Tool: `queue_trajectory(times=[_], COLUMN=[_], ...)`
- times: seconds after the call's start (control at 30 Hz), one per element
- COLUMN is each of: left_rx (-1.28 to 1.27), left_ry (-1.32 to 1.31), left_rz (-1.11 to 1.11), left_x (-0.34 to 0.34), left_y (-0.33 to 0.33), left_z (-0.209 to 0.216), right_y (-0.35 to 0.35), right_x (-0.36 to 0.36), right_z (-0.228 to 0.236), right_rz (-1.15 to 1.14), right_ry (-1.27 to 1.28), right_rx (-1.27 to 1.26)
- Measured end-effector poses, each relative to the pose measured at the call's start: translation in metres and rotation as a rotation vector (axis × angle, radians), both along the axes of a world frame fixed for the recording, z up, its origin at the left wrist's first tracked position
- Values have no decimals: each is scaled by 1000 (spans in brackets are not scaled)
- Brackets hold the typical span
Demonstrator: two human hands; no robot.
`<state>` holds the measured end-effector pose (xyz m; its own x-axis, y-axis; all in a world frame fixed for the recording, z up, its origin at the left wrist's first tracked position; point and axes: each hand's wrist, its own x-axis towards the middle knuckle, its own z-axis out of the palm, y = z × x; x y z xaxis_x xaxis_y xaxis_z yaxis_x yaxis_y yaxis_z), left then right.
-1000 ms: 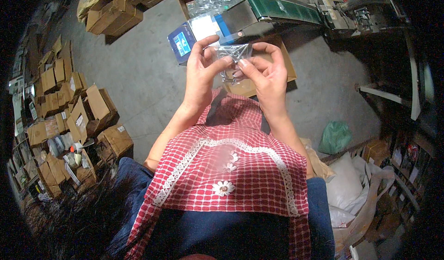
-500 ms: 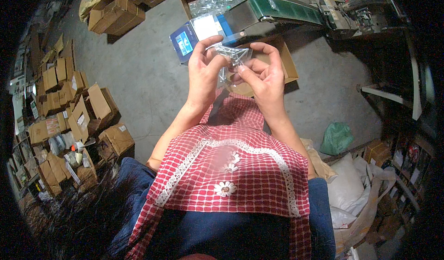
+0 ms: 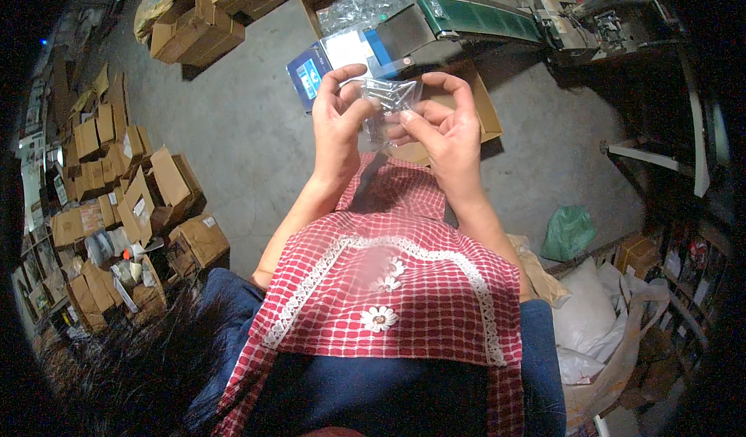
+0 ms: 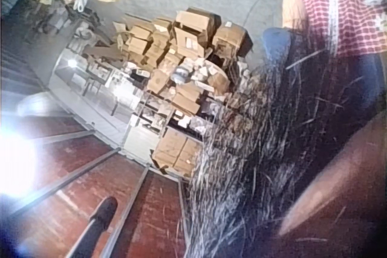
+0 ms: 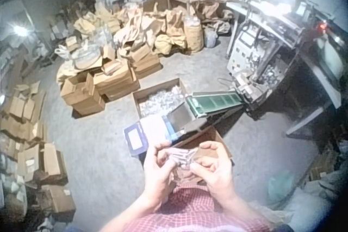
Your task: The person handles small plastic bags containing metal screws, checks the contents, and uses a machine control panel to manage a packaging process.
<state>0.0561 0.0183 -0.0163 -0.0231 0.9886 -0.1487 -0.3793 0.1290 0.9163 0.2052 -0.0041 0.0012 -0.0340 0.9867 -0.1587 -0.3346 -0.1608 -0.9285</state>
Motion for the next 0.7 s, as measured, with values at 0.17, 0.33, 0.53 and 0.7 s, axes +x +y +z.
queue_trajectory(times=[0.17,0.33,0.53,0.7], left_rx=[-74,-123,-109,-97], left_ry=[-127,-111,-91,-99], left_rz=[-28,-56,-31,-28], left_x=[1,-3,-2,-5], left_y=[-1,0,2,-1], left_z=[5,6,4,12], right_y=[0,0,0,4], right_x=[0,-3,-4,3], right_z=[-1,-3,-1,1], right_rz=[-3,26,25,2], right_ry=[21,-6,-20,33], right_rx=[1,1,10,-5])
